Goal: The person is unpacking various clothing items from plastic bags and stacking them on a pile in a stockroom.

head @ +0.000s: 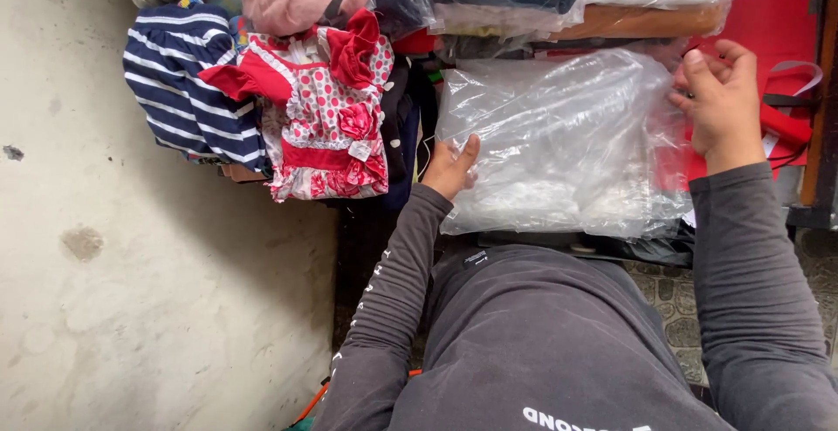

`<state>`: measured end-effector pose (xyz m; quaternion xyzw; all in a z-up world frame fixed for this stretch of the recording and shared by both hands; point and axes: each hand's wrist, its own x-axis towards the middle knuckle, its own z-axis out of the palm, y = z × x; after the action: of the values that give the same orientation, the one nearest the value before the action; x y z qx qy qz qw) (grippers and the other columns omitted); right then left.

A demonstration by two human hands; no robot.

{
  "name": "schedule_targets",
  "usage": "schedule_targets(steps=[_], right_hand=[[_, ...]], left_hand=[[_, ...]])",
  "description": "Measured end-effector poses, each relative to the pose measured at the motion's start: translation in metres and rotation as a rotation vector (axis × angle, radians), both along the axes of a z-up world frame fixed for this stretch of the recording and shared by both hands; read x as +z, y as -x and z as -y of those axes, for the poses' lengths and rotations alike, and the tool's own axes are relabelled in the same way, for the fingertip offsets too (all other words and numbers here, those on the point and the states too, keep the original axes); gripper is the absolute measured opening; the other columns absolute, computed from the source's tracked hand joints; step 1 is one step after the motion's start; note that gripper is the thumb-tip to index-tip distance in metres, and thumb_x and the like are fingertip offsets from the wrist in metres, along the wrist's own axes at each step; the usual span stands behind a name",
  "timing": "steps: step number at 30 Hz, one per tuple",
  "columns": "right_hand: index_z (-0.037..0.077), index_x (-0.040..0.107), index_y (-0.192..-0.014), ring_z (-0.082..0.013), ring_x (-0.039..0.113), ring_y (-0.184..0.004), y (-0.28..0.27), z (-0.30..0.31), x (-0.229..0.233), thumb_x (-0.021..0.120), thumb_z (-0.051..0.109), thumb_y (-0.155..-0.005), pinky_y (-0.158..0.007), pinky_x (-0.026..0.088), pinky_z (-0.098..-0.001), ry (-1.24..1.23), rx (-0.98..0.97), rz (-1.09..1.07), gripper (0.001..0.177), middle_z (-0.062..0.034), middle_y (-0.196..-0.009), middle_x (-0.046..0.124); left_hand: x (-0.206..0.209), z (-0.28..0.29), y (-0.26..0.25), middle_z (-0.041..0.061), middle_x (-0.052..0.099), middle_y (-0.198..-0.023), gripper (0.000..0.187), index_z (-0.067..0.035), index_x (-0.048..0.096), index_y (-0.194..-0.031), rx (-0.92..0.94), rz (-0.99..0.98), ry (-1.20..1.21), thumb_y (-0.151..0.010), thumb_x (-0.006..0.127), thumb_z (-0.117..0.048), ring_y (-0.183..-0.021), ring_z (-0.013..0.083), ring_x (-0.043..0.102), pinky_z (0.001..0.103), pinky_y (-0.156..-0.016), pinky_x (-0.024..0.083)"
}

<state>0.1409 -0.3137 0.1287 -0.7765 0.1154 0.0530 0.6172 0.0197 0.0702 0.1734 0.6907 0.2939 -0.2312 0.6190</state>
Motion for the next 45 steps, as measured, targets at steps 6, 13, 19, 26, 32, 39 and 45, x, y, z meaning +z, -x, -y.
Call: schedule_targets(steps=[6,13,19,26,32,39,45], right_hand=[[0.020,0.016,-0.160,-0.0464,0.059,-0.123,0.061,-0.056,0.029,0.045,0.066,-0.078,-0.095,0.053,-0.0566,-0.112,0.004,-0.636,0.098,-0.0245,-0.147,0.048],[0.021,0.047,-0.136,-0.0011,0.045,-0.058,0.083,-0.017,-0.013,0.071,0.020,-0.101,-0.047,0.037,-0.0236,-0.120,-0.072,-0.240,0.042,0.0064,-0.093,0.057],[-0.006,0.048,-0.149,-0.0315,0.063,-0.090,0.097,-0.013,0.058,0.077,0.033,-0.097,-0.083,0.048,-0.0470,0.620,0.110,-0.185,0.072,-0.0183,-0.124,0.063],[-0.001,0.070,-0.129,-0.0381,0.067,-0.111,0.139,-0.094,0.025,0.082,0.023,-0.095,-0.102,0.050,-0.0444,0.726,0.281,0.544,0.044,-0.0191,-0.115,0.069],[0.021,0.034,-0.166,-0.0456,0.021,-0.157,0.105,-0.128,0.008,0.040,0.078,-0.094,-0.122,0.006,-0.0705,1.074,0.684,-0.072,0.091,-0.0167,-0.167,0.037],[0.018,0.045,-0.159,-0.0414,0.048,-0.143,0.101,-0.117,-0.007,0.042,0.068,-0.100,-0.117,0.030,-0.0598,1.122,0.725,-0.076,0.077,-0.0148,-0.157,0.051],[0.021,0.038,-0.163,-0.0393,0.023,-0.158,0.120,-0.088,-0.047,0.039,0.069,-0.100,-0.126,0.017,-0.0620,1.080,0.765,0.033,0.079,-0.0111,-0.171,0.032]], left_hand=[[-0.049,-0.007,0.026,0.022,0.052,-0.140,0.116,-0.026,0.006,-0.157,-0.024,0.201,0.355,-0.073,0.083,-0.008,-0.096,0.0237,0.067,0.043,-0.081,0.063],[-0.047,-0.017,0.041,0.012,0.066,-0.108,0.088,-0.022,0.011,-0.164,0.051,0.355,0.064,-0.089,0.046,0.008,-0.054,0.0085,0.045,0.025,-0.047,0.044],[-0.027,-0.035,0.061,0.024,0.034,-0.160,0.104,-0.013,0.000,-0.164,-0.313,0.193,-0.445,-0.086,0.068,-0.020,-0.147,0.0357,0.038,0.045,-0.120,0.029],[-0.079,0.010,0.035,0.009,0.051,-0.152,0.057,-0.022,0.048,-0.154,-0.523,0.946,-1.030,-0.100,0.055,-0.037,-0.142,0.0372,0.043,0.051,-0.121,0.032],[-0.123,0.009,-0.027,0.002,0.037,-0.165,0.097,-0.031,0.028,-0.164,-0.748,0.421,-1.146,-0.086,0.038,-0.090,-0.157,0.0354,0.021,0.059,-0.127,0.013],[-0.139,0.002,-0.043,0.004,0.037,-0.163,0.091,-0.022,0.036,-0.157,-0.733,0.390,-1.013,-0.088,0.051,-0.080,-0.154,0.0386,0.023,0.064,-0.122,0.022],[-0.143,0.000,-0.021,0.008,0.044,-0.154,0.075,-0.022,0.039,-0.156,-0.662,0.678,-1.113,-0.096,0.052,-0.066,-0.150,0.0377,0.032,0.058,-0.122,0.030]])
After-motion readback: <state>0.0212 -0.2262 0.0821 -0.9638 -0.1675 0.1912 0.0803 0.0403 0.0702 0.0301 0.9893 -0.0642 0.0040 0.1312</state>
